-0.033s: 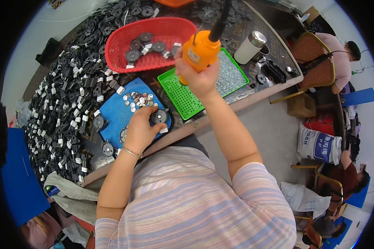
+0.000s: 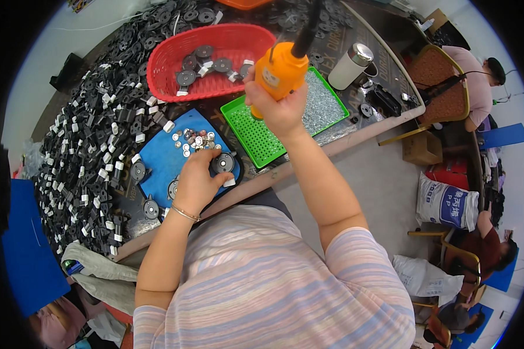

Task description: Assembling small mechanical components using an electric screwdriver at a workbench.

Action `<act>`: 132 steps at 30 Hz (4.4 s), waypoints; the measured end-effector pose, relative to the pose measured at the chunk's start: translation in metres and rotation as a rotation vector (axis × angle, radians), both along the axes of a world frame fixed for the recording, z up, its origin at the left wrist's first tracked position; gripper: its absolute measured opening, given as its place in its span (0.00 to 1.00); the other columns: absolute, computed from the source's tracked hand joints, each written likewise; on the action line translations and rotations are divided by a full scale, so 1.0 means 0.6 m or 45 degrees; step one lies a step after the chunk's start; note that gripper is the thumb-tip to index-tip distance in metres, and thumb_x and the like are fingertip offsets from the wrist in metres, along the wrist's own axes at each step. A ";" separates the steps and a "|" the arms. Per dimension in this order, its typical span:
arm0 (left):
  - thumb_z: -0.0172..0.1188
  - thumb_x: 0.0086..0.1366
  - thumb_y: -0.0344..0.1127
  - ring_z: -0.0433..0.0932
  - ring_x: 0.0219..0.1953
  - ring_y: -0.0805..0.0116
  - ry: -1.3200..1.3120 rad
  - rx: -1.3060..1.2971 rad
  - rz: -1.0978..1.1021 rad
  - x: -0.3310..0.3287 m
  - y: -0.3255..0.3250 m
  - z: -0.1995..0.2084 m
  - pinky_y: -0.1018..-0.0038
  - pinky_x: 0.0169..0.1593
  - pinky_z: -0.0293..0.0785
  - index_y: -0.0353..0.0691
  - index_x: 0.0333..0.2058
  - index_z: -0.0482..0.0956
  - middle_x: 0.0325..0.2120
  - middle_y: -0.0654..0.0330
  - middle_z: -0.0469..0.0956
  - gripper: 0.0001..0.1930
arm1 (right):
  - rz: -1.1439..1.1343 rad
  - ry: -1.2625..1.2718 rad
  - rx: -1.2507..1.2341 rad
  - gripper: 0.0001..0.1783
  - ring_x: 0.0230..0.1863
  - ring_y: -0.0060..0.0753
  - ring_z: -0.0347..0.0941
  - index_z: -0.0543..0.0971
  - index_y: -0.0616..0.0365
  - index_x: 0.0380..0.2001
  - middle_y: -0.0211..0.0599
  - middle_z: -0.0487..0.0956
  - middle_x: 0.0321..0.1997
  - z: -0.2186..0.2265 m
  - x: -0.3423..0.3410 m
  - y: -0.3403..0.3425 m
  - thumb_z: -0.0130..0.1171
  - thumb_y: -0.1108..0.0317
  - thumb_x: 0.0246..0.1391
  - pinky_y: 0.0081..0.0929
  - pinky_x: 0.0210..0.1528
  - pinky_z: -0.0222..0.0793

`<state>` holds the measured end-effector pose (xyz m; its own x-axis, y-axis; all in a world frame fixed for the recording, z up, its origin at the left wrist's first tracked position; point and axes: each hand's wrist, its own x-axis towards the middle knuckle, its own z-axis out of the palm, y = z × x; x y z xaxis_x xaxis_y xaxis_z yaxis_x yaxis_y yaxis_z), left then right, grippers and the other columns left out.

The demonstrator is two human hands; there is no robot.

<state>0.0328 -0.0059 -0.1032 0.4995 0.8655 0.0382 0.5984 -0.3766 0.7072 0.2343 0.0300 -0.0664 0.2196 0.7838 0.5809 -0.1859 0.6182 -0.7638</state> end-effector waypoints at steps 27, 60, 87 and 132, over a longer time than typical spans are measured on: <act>0.69 0.42 0.31 0.72 0.42 0.50 -0.008 0.057 -0.003 -0.001 -0.002 0.001 0.64 0.47 0.69 0.30 0.39 0.75 0.37 0.47 0.76 0.23 | -0.025 -0.019 -0.007 0.12 0.21 0.29 0.71 0.69 0.66 0.37 0.43 0.74 0.31 0.002 0.006 0.003 0.55 0.73 0.49 0.23 0.25 0.69; 0.66 0.45 0.30 0.72 0.40 0.51 -0.158 0.111 -0.020 0.002 -0.003 -0.019 0.64 0.44 0.69 0.36 0.36 0.74 0.34 0.51 0.75 0.18 | 0.483 -0.042 -0.138 0.21 0.21 0.23 0.70 0.67 0.63 0.35 0.39 0.69 0.30 0.036 -0.097 -0.075 0.63 0.61 0.46 0.16 0.25 0.66; 0.72 0.38 0.47 0.68 0.48 0.54 0.149 0.444 0.008 -0.085 0.115 0.130 0.54 0.55 0.56 0.41 0.44 0.73 0.41 0.55 0.72 0.32 | 0.417 -0.023 -0.092 0.25 0.21 0.29 0.71 0.68 0.67 0.37 0.43 0.69 0.32 0.047 -0.019 -0.088 0.64 0.58 0.45 0.21 0.23 0.69; 0.69 0.45 0.33 0.68 0.46 0.53 -0.337 0.179 0.280 -0.057 -0.056 -0.052 0.66 0.50 0.66 0.34 0.49 0.68 0.45 0.50 0.71 0.31 | -0.010 0.028 -0.015 0.17 0.23 0.28 0.71 0.67 0.66 0.40 0.41 0.67 0.38 0.000 -0.063 -0.076 0.57 0.70 0.48 0.20 0.27 0.64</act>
